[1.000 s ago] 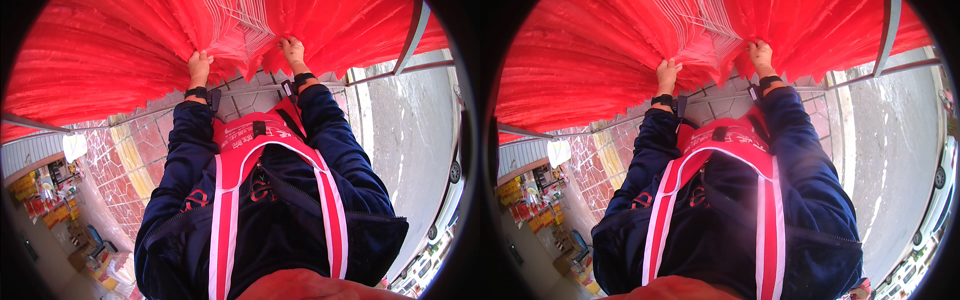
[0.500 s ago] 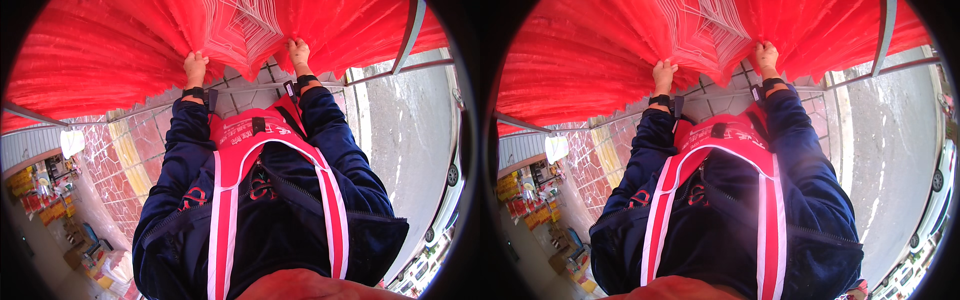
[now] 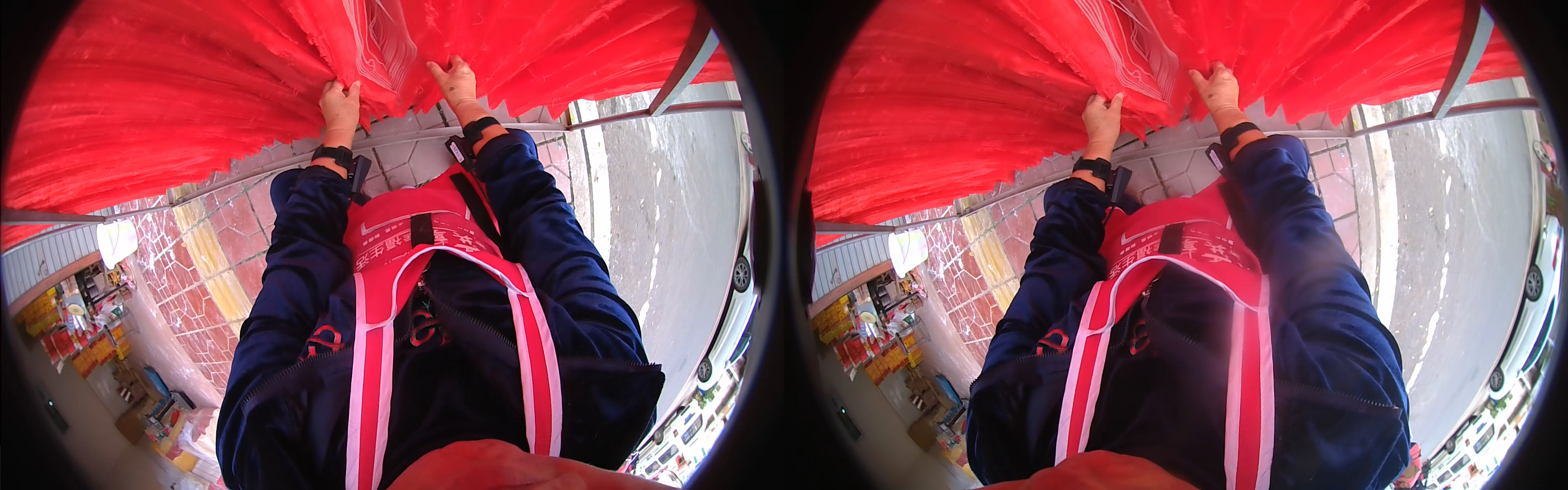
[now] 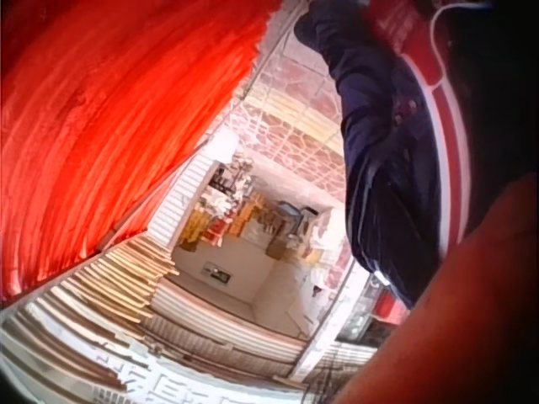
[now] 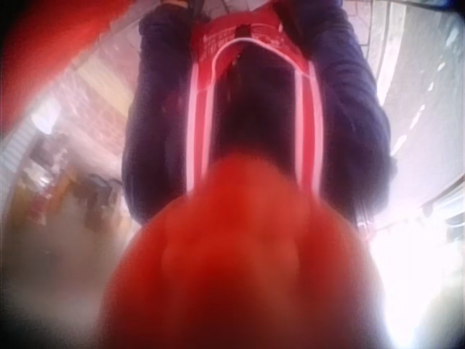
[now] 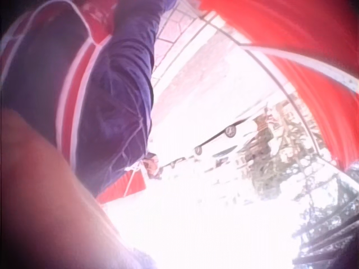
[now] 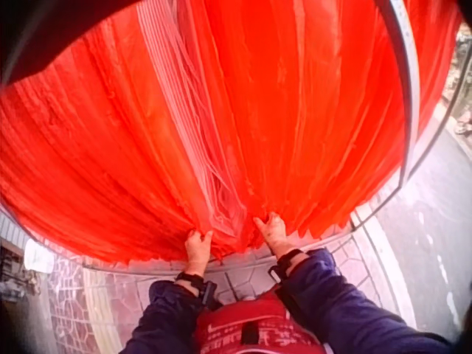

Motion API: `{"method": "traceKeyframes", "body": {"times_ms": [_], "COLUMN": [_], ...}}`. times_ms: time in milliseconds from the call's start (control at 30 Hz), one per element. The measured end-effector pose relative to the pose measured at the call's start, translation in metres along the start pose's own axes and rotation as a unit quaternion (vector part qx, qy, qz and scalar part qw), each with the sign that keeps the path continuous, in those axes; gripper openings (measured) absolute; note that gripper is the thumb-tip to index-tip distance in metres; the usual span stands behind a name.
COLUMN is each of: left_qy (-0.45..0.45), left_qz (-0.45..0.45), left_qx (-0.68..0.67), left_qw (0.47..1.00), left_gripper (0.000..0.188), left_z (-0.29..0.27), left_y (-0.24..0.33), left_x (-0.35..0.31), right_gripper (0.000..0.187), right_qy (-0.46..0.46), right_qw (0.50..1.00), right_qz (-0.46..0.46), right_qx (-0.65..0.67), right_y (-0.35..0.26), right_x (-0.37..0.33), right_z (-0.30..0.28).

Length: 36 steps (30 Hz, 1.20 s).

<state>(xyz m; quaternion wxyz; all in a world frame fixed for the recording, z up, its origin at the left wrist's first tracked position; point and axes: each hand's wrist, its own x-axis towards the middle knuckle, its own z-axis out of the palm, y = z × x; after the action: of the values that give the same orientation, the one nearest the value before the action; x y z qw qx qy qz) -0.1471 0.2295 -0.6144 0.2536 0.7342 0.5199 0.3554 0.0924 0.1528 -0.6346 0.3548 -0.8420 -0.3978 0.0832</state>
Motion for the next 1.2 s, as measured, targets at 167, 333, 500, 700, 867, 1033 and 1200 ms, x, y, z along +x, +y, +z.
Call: {"method": "traceKeyframes", "body": {"times_ms": [167,333,500,700,867,1033,1200], "left_qy": [-0.003,-0.091,-0.032,0.011,-0.079,-0.144,0.011], "left_qz": [-0.021,-0.287,-0.270,-0.234,-0.083,-0.217,-0.333], "left_qx": [0.094,-0.173,-0.352,-0.385,-0.129,-0.185,-0.372], "left_qw": [0.995,0.938,0.896,0.893,0.985,0.947,0.867], "left_gripper": [0.026,0.021,0.029,0.031,0.029,0.029,0.022], "left_z": [0.023,0.037,0.059,0.074,0.068,0.074,0.069], "left_y": [0.004,0.007,-0.015,-0.025,-0.039,-0.062,-0.075], "left_x": [0.012,0.011,0.011,-0.005,-0.016,-0.008,0.003], "right_gripper": [0.075,0.071,0.069,0.055,0.032,0.022,0.021], "right_qy": [-0.405,-0.362,-0.403,-0.327,-0.328,-0.188,-0.081], "right_qw": [0.889,0.923,0.912,0.931,0.892,0.765,0.763], "right_qz": [0.214,0.010,0.043,-0.114,0.157,0.274,0.283], "right_qx": [-0.008,0.131,0.058,-0.118,0.269,0.552,0.576], "right_y": [0.025,0.031,0.020,0.030,0.037,0.036,0.065], "right_x": [0.007,-0.016,-0.001,0.003,0.002,-0.012,-0.003], "right_z": [0.033,0.068,0.089,0.127,0.138,0.132,0.108]}}
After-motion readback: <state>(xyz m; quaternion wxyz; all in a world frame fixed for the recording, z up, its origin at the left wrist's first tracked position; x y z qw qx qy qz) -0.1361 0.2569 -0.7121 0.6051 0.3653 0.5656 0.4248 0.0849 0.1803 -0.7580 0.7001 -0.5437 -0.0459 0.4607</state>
